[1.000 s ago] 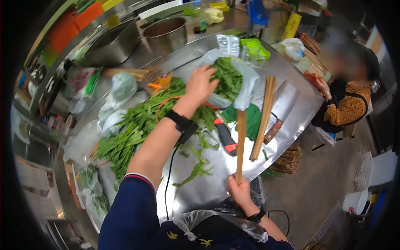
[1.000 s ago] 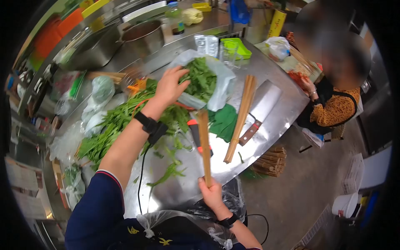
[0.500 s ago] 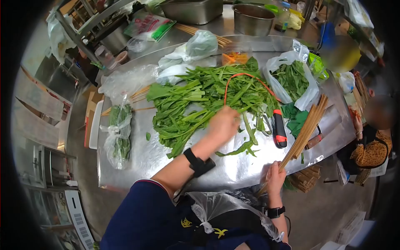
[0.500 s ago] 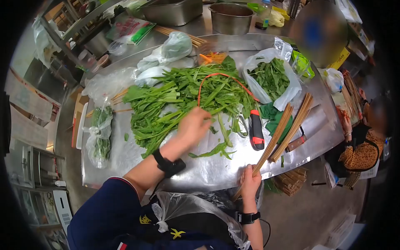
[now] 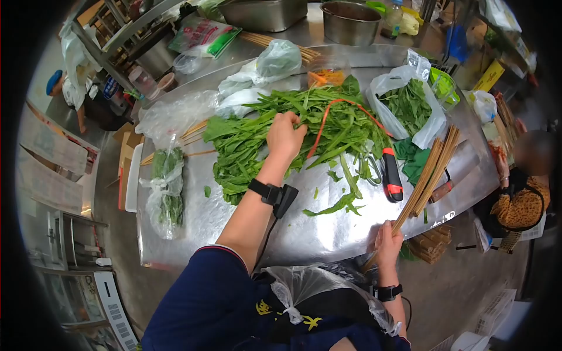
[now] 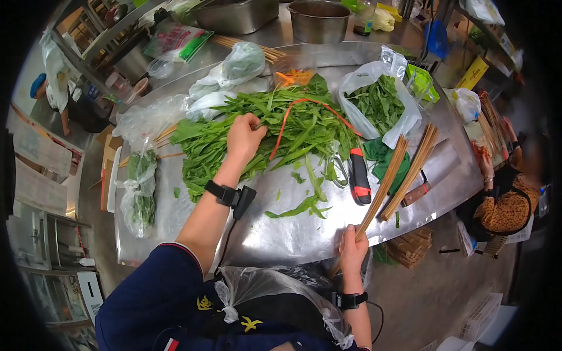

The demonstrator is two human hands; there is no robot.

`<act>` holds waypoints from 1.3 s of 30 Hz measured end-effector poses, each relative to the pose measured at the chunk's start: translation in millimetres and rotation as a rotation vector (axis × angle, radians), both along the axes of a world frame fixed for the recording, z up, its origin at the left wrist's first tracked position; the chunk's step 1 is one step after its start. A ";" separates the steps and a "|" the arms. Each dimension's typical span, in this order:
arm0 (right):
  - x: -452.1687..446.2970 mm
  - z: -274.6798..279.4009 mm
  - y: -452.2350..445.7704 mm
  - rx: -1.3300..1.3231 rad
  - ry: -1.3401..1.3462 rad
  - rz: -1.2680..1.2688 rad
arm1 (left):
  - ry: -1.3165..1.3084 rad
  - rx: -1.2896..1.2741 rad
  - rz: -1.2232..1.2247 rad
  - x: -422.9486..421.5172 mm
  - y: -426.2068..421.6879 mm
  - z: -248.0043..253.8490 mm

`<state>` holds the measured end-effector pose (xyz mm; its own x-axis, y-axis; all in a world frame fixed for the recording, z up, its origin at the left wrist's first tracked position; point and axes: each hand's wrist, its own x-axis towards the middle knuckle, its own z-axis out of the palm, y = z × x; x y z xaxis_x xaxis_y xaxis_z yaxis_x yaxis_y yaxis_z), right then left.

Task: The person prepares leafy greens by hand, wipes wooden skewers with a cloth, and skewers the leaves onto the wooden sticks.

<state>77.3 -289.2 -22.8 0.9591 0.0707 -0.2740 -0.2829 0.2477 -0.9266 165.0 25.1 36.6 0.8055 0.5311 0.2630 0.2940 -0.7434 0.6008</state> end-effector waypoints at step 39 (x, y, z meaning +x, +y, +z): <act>-14.6 59.5 72.5 0.013 -0.048 0.426 | -0.230 -1.878 -0.553 -110.5 -86.3 6.8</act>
<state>62.6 -216.7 36.7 0.8553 0.4662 -0.2261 -0.3190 0.1299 -0.9388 54.5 -61.2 43.4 0.9909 -0.0380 -0.1293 0.1077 0.7999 0.5904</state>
